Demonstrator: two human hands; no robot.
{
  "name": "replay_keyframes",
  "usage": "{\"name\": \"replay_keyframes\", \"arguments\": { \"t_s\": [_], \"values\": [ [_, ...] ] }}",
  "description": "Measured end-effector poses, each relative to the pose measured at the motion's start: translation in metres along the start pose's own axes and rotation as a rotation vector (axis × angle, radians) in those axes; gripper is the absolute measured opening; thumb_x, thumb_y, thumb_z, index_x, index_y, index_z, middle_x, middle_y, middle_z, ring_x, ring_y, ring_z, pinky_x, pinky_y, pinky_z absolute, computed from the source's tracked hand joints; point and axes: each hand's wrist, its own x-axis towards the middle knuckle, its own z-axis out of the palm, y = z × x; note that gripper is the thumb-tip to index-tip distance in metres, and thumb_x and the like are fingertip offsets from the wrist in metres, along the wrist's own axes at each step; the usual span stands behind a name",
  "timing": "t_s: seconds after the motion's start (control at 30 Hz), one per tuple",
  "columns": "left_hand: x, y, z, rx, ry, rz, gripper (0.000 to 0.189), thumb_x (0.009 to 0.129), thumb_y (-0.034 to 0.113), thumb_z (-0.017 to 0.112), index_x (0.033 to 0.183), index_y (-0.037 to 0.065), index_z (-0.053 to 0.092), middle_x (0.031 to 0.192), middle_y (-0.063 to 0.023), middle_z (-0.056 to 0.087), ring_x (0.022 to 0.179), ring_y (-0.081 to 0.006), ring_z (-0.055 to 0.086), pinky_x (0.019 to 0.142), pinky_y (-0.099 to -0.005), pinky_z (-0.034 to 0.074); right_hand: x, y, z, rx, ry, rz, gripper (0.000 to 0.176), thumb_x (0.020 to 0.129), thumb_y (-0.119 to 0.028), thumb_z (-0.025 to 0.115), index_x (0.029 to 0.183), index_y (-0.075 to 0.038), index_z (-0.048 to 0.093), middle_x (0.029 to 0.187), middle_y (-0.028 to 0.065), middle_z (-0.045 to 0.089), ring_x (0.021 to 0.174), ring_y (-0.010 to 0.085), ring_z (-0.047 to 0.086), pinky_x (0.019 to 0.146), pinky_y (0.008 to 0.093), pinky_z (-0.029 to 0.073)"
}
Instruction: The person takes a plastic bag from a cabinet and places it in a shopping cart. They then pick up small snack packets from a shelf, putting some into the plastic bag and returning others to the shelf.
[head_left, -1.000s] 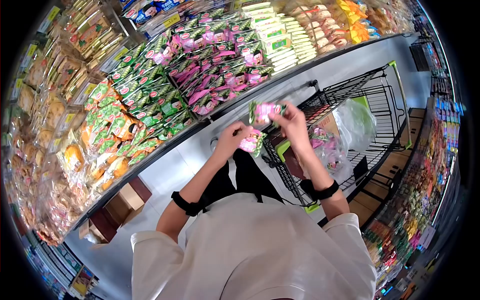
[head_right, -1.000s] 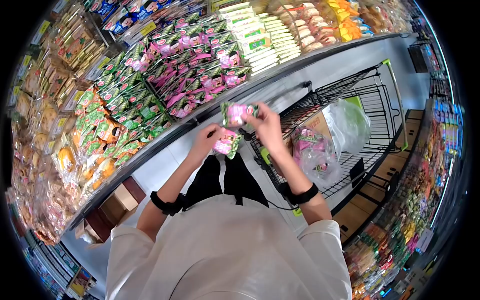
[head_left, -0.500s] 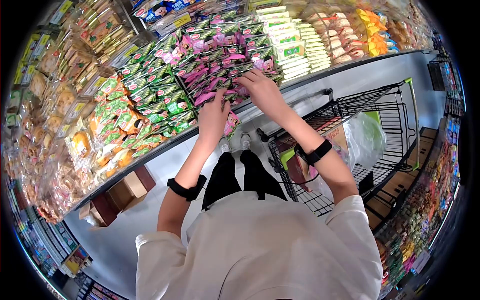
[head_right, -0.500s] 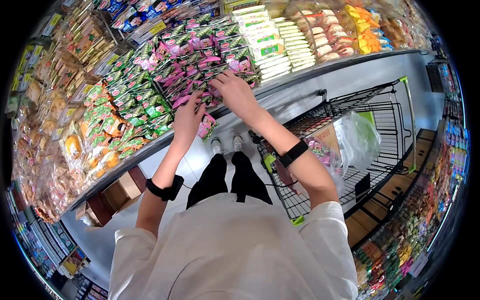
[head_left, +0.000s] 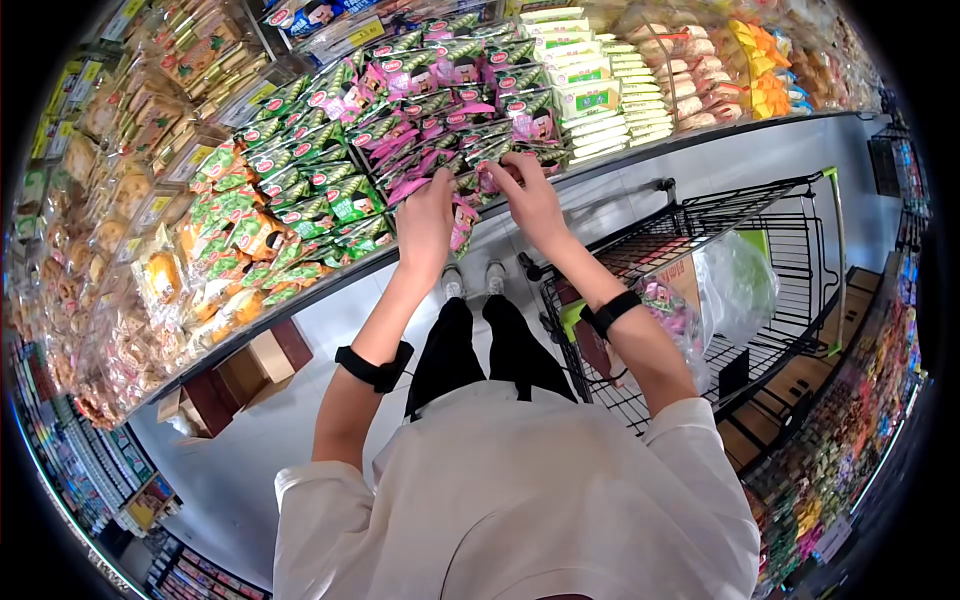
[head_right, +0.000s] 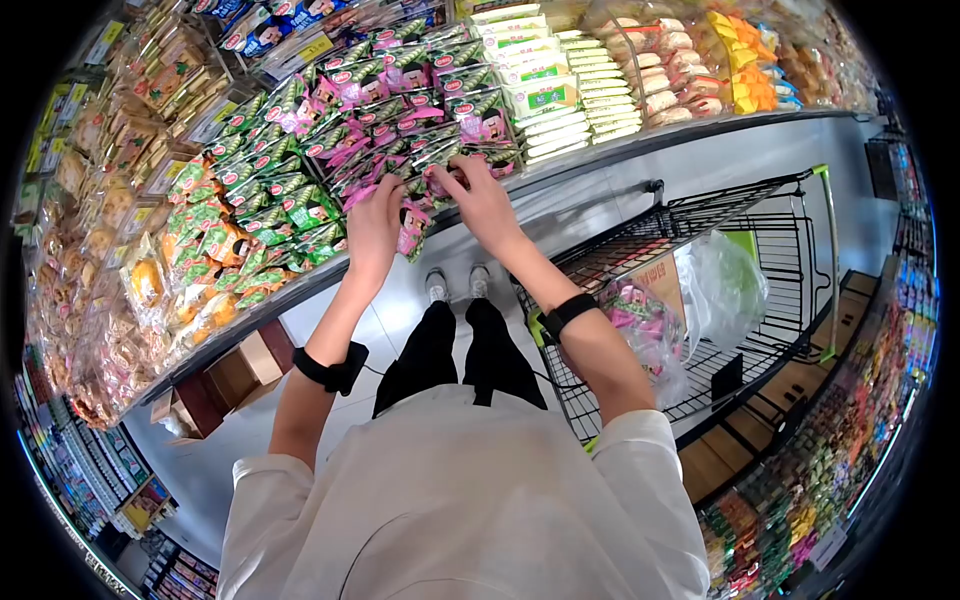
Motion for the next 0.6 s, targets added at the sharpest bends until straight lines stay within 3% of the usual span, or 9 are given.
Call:
{"name": "replay_keyframes", "arguments": {
  "t_s": [0.07,0.2,0.23,0.33,0.6],
  "values": [
    [0.003,0.001,0.0,0.007,0.027,0.013,0.007,0.087,0.01,0.054,0.088,0.003,0.056,0.066,-0.0205,0.058,0.06,-0.0378,0.057,0.052,-0.0423,0.042,0.004,-0.002,0.003,-0.023,0.009,-0.005,0.054,0.065,0.006,0.055,0.117,-0.009,0.054,0.101,0.0121,0.05,0.085,0.0277,0.053,0.069,0.0345,0.048],
    [0.009,0.002,0.001,0.038,0.056,0.049,0.009,0.087,0.011,0.054,0.085,0.002,0.055,0.065,-0.0195,0.057,0.058,-0.0361,0.057,0.05,-0.0417,0.042,0.005,-0.012,0.004,0.097,0.067,0.109,0.043,0.074,-0.005,0.065,0.116,-0.009,0.055,0.1,0.0111,0.049,0.082,0.0262,0.051,0.068,0.0347,0.046],
    [0.012,0.002,0.001,0.024,0.082,0.073,0.009,0.087,0.011,0.055,0.084,0.002,0.055,0.064,-0.0189,0.057,0.057,-0.0355,0.057,0.05,-0.0417,0.042,0.004,-0.015,0.001,0.144,0.063,0.137,0.044,0.075,-0.016,0.07,0.116,-0.01,0.055,0.101,0.011,0.046,0.083,0.0254,0.05,0.069,0.0353,0.045],
    [0.013,0.003,-0.002,0.12,0.005,0.086,0.011,0.087,0.012,0.052,0.081,0.003,0.051,0.067,-0.0172,0.059,0.059,-0.0365,0.059,0.05,-0.0442,0.045,0.005,-0.022,-0.003,0.153,0.045,0.178,0.05,0.07,-0.016,0.073,0.117,-0.009,0.055,0.101,0.011,0.046,0.089,0.0273,0.047,0.073,0.0361,0.043],
    [0.013,0.004,-0.003,0.202,-0.045,0.112,0.011,0.087,0.013,0.052,0.082,0.003,0.052,0.063,-0.0164,0.059,0.057,-0.0349,0.06,0.05,-0.0429,0.046,0.007,-0.019,0.022,-0.044,0.079,0.203,0.048,0.068,-0.017,0.073,0.112,-0.01,0.055,0.097,0.0097,0.045,0.083,0.0263,0.047,0.071,0.0362,0.045]
  ]
}}
